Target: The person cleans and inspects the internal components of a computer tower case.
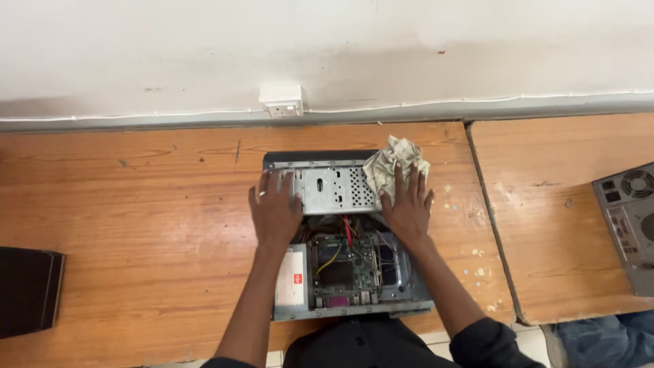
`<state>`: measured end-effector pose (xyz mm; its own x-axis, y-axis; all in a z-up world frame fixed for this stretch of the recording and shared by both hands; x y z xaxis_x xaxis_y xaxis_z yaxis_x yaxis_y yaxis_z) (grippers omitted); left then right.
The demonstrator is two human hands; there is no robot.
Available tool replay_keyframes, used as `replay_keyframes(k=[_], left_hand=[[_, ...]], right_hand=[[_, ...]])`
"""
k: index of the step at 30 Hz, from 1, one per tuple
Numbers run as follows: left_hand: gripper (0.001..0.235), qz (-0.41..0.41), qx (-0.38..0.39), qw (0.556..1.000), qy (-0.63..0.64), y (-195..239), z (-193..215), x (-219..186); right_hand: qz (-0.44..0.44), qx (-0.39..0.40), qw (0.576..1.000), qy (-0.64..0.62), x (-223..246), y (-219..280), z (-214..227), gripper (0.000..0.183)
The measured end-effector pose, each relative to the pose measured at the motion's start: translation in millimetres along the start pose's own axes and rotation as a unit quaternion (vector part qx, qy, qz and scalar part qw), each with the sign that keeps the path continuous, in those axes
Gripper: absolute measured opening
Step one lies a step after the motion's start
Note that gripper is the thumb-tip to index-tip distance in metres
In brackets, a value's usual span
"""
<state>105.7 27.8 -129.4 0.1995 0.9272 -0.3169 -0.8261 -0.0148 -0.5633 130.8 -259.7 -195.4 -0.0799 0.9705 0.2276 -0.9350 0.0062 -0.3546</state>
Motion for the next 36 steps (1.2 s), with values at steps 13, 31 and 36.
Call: replay_keyframes(k=[13, 31, 36], left_hand=[[0.046, 0.273, 0.005, 0.948, 0.164, 29, -43, 86], [0.051, 0.334, 0.122, 0.927, 0.117, 23, -47, 76], [0.051, 0.36, 0.105, 0.92, 0.115, 24, -43, 83]], right_hand=[[0.169, 0.089, 0.972, -0.137, 217, 19, -41, 0.072], [-0.07, -0.031, 0.997, 0.015, 18, 4, -11, 0.054], [0.014, -0.064, 0.997, -0.031, 130, -12, -27, 0.071]])
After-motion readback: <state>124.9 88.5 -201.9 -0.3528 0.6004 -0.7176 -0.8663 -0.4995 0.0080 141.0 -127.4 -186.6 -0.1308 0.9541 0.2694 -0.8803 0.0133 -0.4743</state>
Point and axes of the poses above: each hand's wrist, its own y-axis away from the middle knuckle, its own z-axis out of the back of the hand, x = y × z, the point moved 10 cm from there along -y, towards the middle knuckle, and after that the axes turned 8 degrees about -x, right-handed, at the moved point
